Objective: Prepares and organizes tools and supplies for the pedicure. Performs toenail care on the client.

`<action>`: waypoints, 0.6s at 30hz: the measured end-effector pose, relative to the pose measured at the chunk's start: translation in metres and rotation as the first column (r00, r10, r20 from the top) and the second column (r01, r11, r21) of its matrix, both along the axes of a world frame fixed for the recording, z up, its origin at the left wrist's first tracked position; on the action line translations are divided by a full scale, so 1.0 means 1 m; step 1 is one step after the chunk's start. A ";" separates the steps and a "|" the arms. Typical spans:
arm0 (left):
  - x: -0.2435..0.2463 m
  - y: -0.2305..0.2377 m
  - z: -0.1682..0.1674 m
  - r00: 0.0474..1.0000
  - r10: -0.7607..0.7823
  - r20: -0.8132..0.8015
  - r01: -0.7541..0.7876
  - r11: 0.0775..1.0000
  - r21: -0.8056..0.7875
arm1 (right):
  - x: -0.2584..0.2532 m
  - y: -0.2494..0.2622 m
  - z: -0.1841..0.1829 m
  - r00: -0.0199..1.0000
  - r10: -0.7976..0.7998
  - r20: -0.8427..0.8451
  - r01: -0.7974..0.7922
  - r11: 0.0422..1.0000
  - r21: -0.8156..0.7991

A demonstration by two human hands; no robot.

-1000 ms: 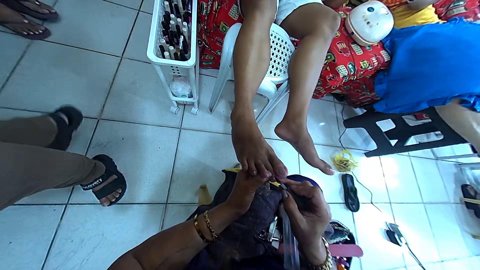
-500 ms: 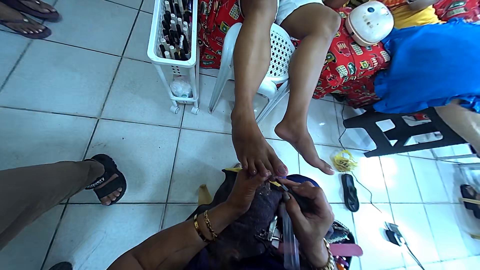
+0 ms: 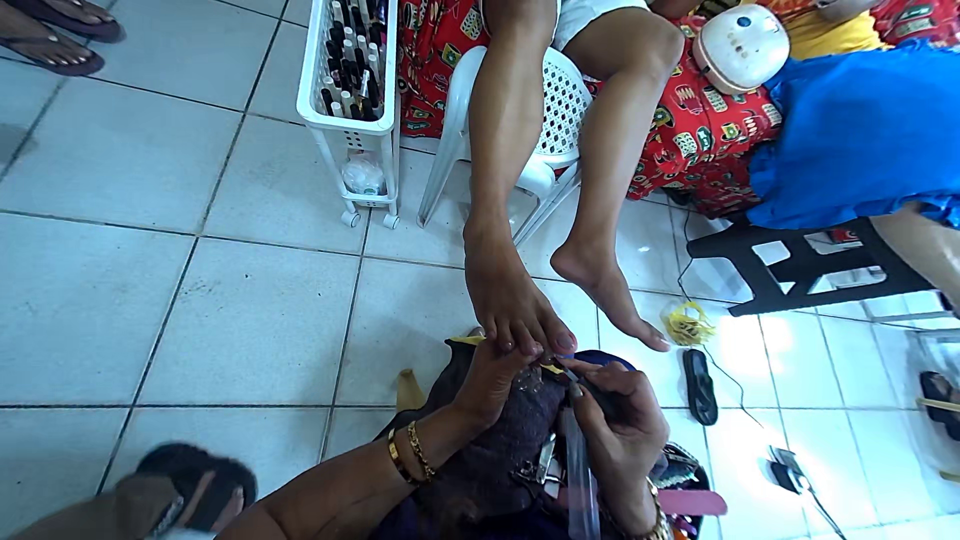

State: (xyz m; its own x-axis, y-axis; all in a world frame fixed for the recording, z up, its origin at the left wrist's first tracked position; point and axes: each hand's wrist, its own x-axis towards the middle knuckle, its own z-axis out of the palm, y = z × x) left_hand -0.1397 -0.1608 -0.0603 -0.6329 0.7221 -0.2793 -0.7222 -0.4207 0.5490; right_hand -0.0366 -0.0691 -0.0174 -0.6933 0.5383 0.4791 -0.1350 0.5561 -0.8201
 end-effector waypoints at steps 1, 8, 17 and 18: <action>0.000 0.000 0.000 1.000 0.001 0.003 -0.001 1.000 0.001 | -0.001 0.000 -0.001 1.000 -0.006 0.000 0.006 1.000 0.022; 0.000 0.000 0.000 1.000 0.007 0.001 -0.007 1.000 -0.009 | 0.002 0.000 -0.004 0.999 -0.014 0.036 0.010 0.995 0.104; 0.001 -0.002 0.000 1.000 -0.009 0.012 0.009 1.000 0.007 | 0.014 -0.003 0.004 0.997 0.024 0.071 -0.028 0.998 0.049; 0.000 -0.002 0.001 1.000 -0.016 0.010 0.016 1.000 -0.001 | 0.016 -0.004 0.005 0.996 0.033 0.084 -0.037 0.998 0.057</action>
State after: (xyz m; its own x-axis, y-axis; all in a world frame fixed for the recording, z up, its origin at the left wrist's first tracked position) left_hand -0.1395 -0.1624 -0.0592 -0.6182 0.7321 -0.2860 -0.7343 -0.4082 0.5424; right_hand -0.0210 -0.0728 -0.0123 -0.7501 0.4856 0.4490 -0.0877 0.5998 -0.7953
